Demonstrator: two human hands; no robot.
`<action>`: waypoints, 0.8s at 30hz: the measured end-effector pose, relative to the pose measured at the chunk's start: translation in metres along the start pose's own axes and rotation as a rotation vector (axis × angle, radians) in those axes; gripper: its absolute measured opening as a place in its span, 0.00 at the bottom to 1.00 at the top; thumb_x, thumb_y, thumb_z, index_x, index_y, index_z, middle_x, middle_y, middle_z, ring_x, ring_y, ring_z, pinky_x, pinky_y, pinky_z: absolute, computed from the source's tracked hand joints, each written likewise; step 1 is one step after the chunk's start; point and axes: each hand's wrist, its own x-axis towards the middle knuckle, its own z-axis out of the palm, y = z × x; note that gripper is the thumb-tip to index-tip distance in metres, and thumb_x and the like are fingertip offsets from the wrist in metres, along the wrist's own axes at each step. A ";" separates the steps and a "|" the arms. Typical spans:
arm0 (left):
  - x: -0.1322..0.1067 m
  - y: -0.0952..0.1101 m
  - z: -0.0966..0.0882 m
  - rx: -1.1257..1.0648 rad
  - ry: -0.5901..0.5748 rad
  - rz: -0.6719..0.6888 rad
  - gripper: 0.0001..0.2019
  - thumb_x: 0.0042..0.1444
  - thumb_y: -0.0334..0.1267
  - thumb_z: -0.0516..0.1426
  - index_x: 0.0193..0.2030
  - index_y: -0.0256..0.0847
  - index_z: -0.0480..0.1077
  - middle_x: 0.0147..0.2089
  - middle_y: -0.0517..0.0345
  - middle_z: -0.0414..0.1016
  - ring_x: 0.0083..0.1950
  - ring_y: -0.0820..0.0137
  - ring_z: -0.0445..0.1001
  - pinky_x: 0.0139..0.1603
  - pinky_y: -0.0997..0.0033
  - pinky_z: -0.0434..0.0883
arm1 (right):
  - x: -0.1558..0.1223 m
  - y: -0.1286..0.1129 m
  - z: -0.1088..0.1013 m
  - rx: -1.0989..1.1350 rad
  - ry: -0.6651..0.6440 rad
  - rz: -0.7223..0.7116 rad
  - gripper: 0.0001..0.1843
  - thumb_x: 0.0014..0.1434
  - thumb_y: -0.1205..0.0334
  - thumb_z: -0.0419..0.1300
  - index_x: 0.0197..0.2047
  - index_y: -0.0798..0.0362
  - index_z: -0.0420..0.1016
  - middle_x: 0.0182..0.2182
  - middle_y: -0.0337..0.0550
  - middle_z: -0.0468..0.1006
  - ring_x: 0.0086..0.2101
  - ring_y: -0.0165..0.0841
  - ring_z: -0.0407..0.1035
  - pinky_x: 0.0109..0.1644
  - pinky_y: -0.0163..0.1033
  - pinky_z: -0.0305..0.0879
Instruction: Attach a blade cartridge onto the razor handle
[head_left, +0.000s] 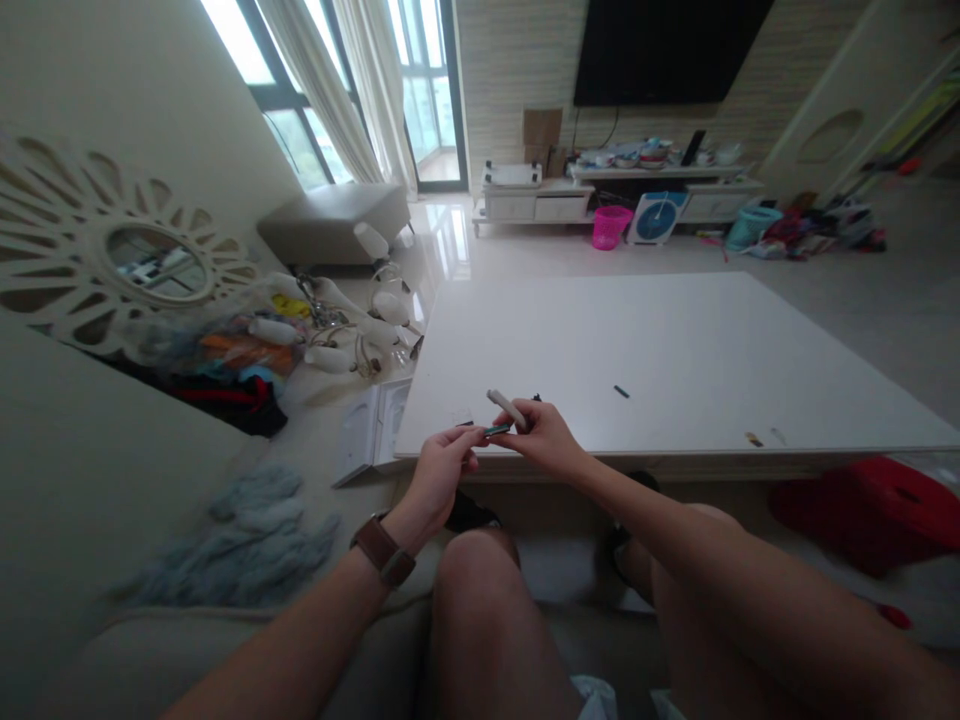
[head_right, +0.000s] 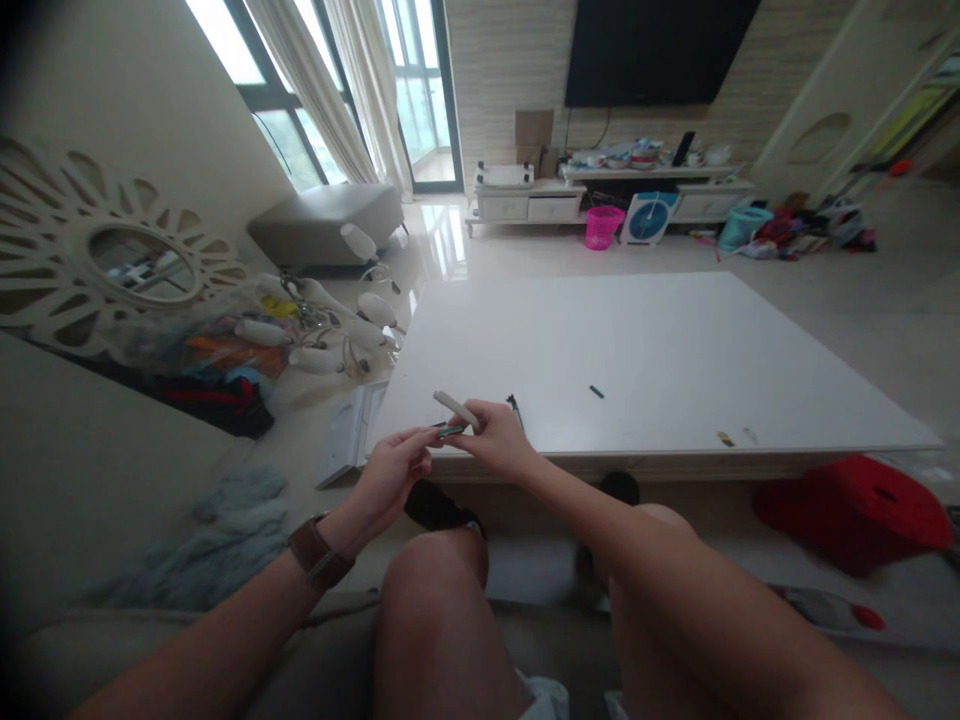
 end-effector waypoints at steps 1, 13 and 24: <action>0.000 0.000 0.000 -0.003 0.006 0.000 0.13 0.44 0.45 0.66 0.31 0.35 0.78 0.30 0.57 0.74 0.24 0.79 0.61 0.26 0.76 0.58 | 0.000 -0.001 0.000 0.005 -0.002 -0.004 0.12 0.51 0.55 0.70 0.32 0.55 0.79 0.19 0.34 0.66 0.23 0.27 0.57 0.27 0.33 0.50; 0.001 -0.001 -0.001 0.038 0.025 0.014 0.14 0.43 0.46 0.66 0.28 0.36 0.77 0.29 0.57 0.74 0.23 0.80 0.61 0.25 0.75 0.57 | 0.002 0.003 0.000 0.210 0.027 0.119 0.16 0.48 0.53 0.70 0.35 0.55 0.76 0.27 0.37 0.73 0.21 0.24 0.53 0.23 0.32 0.47; 0.000 -0.004 -0.001 0.083 -0.013 -0.004 0.14 0.43 0.45 0.66 0.32 0.36 0.78 0.32 0.56 0.75 0.24 0.79 0.61 0.26 0.75 0.58 | 0.007 0.006 0.004 0.318 0.087 0.154 0.19 0.44 0.52 0.72 0.33 0.54 0.74 0.29 0.41 0.76 0.32 0.33 0.70 0.36 0.37 0.65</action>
